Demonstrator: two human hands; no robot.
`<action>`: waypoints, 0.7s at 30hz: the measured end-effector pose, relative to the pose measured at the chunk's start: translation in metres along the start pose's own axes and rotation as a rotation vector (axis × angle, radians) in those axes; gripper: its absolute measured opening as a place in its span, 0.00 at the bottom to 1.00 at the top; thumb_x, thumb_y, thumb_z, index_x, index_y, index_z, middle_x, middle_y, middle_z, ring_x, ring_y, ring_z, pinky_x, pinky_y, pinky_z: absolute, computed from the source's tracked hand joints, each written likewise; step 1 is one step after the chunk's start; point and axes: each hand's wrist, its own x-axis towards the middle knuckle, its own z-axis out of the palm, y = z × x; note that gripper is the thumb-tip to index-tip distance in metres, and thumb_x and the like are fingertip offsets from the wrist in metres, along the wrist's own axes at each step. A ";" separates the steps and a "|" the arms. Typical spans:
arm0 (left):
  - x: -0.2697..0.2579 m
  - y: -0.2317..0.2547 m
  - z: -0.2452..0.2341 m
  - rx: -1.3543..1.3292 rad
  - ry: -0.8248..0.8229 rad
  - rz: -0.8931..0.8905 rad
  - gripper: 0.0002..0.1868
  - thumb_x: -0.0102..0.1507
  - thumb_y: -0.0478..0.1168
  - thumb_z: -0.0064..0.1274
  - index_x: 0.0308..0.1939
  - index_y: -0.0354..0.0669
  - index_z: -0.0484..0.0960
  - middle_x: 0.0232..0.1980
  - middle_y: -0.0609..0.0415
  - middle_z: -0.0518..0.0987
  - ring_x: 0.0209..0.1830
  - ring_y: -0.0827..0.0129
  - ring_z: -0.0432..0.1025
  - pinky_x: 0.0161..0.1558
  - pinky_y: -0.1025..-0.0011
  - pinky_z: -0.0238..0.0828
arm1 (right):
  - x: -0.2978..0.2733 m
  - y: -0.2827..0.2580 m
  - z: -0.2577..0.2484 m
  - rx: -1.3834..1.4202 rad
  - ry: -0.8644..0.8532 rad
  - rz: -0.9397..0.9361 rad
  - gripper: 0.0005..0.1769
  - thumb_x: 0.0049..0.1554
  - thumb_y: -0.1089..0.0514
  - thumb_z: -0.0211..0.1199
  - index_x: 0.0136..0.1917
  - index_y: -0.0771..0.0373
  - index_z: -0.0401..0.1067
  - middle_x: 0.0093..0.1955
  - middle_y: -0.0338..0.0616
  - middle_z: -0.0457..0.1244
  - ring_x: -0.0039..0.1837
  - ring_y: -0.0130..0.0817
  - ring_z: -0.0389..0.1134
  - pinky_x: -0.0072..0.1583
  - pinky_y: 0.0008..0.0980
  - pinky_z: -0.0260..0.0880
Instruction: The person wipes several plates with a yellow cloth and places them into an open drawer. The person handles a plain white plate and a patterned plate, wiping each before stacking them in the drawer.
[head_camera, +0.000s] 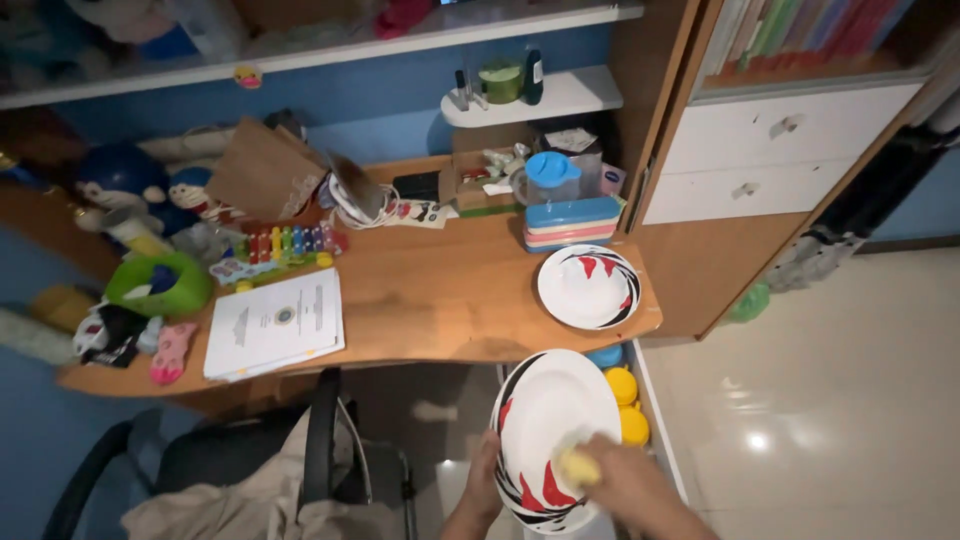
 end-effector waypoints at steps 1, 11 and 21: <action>0.000 -0.006 0.001 0.001 0.012 0.004 0.35 0.66 0.55 0.36 0.66 0.31 0.72 0.65 0.31 0.79 0.59 0.49 0.77 0.57 0.58 0.76 | 0.004 0.015 -0.005 -0.002 -0.007 -0.010 0.28 0.46 0.48 0.70 0.61 0.39 0.73 0.55 0.30 0.71 0.58 0.35 0.73 0.61 0.33 0.73; -0.034 -0.052 0.144 -0.083 -0.206 0.066 0.38 0.64 0.54 0.44 0.75 0.37 0.63 0.74 0.42 0.69 0.71 0.55 0.64 0.68 0.61 0.58 | -0.022 0.076 -0.065 0.151 0.507 -0.285 0.26 0.46 0.47 0.67 0.59 0.46 0.73 0.58 0.32 0.65 0.52 0.39 0.72 0.54 0.36 0.72; -0.037 -0.121 0.184 -0.092 0.083 0.366 0.30 0.69 0.44 0.32 0.71 0.30 0.66 0.73 0.38 0.71 0.71 0.52 0.65 0.70 0.58 0.59 | -0.064 0.143 -0.074 0.057 -0.062 -0.690 0.25 0.40 0.54 0.67 0.54 0.41 0.75 0.49 0.31 0.64 0.46 0.43 0.70 0.50 0.38 0.71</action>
